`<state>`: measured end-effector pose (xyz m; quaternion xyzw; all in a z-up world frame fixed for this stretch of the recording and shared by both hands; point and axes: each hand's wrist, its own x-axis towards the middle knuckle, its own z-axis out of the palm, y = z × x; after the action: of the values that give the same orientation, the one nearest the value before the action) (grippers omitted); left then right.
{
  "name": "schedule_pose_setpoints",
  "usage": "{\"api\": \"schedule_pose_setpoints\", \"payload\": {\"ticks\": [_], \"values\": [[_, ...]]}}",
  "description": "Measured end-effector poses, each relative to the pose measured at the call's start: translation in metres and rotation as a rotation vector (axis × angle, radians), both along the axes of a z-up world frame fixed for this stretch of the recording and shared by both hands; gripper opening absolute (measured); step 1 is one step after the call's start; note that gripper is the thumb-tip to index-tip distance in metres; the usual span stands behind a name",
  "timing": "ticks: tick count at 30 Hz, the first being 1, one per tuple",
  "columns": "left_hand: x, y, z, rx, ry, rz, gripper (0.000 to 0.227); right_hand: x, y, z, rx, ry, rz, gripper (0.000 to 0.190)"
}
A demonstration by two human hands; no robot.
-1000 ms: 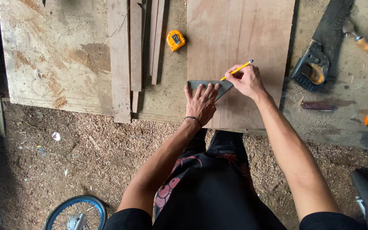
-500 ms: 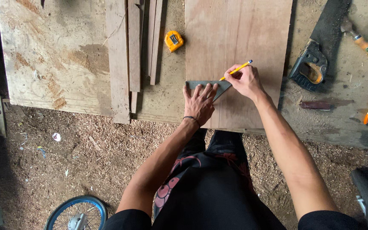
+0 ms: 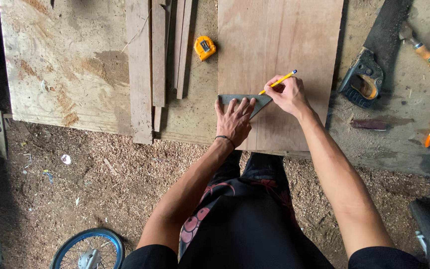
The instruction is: The person brushes a rectangular wooden board with a paintbrush, then uses a set square and pencil to draw straight lines on the board. The person repositions the set square multiple times to mark different sections of the board.
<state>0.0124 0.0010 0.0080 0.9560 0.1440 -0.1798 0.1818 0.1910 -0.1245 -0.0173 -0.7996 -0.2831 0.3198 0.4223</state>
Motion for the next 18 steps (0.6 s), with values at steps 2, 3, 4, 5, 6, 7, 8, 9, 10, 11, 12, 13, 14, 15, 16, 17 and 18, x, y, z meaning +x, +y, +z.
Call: {"api": "schedule_pose_setpoints", "payload": {"ticks": [2, 3, 4, 5, 6, 7, 8, 9, 10, 11, 12, 13, 14, 15, 16, 17, 18], "values": [[0.000, 0.000, 0.000, 0.004, -0.003, -0.002, 0.079, 0.000, 0.000, 0.000, 0.002, 0.001, 0.003, 0.012], [0.000, 0.000, 0.000, 0.007, 0.000, -0.005, 0.079, 0.000, -0.001, 0.000, 0.002, 0.002, 0.004, 0.012], [-0.001, 0.000, 0.000, 0.008, 0.003, -0.008, 0.079, 0.000, -0.001, -0.001, 0.004, 0.005, 0.002, 0.012], [-0.001, 0.000, -0.001, 0.003, -0.001, -0.005, 0.079, 0.000, -0.001, -0.003, 0.006, 0.008, 0.000, 0.012], [-0.002, 0.000, -0.001, -0.003, -0.006, -0.004, 0.079, 0.000, -0.002, -0.005, 0.008, 0.010, -0.002, 0.012], [-0.002, -0.001, -0.001, -0.009, -0.011, -0.002, 0.079, 0.000, -0.003, -0.007, 0.006, 0.006, -0.004, 0.012], [-0.002, 0.000, -0.001, -0.002, -0.006, -0.007, 0.079, 0.000, -0.004, -0.011, 0.005, 0.002, -0.006, 0.011], [-0.002, 0.000, 0.000, 0.005, -0.002, -0.011, 0.080, 0.000, -0.005, -0.014, 0.004, -0.002, -0.008, 0.011], [-0.002, 0.001, 0.000, 0.014, 0.003, -0.016, 0.081, -0.001, -0.006, -0.018, 0.016, 0.052, -0.044, 0.011], [-0.004, 0.003, 0.001, 0.010, -0.040, 0.007, 0.084, -0.004, -0.007, -0.023, 0.028, 0.106, -0.080, 0.011], [-0.004, 0.006, 0.002, 0.008, -0.089, 0.029, 0.087, -0.003, -0.008, -0.027, 0.042, 0.155, -0.117, 0.011], [-0.004, 0.009, 0.003, 0.005, -0.137, 0.052, 0.091, -0.004, -0.008, -0.032, 0.139, 0.264, -0.185, 0.010], [-0.004, 0.012, 0.003, 0.000, -0.152, 0.065, 0.094, -0.005, -0.008, -0.037, 0.233, 0.372, -0.255, 0.009], [-0.004, 0.015, 0.003, -0.005, -0.166, 0.078, 0.097, -0.004, -0.010, -0.042, 0.327, 0.481, -0.325, 0.008], [-0.007, 0.013, 0.004, -0.013, -0.172, 0.095, 0.099, -0.006, -0.015, -0.046, 0.319, 0.485, -0.340, 0.007], [-0.009, 0.010, 0.004, -0.008, -0.126, 0.080, 0.098, -0.008, -0.018, -0.048, 0.310, 0.489, -0.355, 0.007], [-0.009, 0.011, 0.005, 0.004, -0.083, 0.063, 0.097, -0.008, -0.018, -0.050, 0.309, 0.491, -0.368, 0.006]]}}
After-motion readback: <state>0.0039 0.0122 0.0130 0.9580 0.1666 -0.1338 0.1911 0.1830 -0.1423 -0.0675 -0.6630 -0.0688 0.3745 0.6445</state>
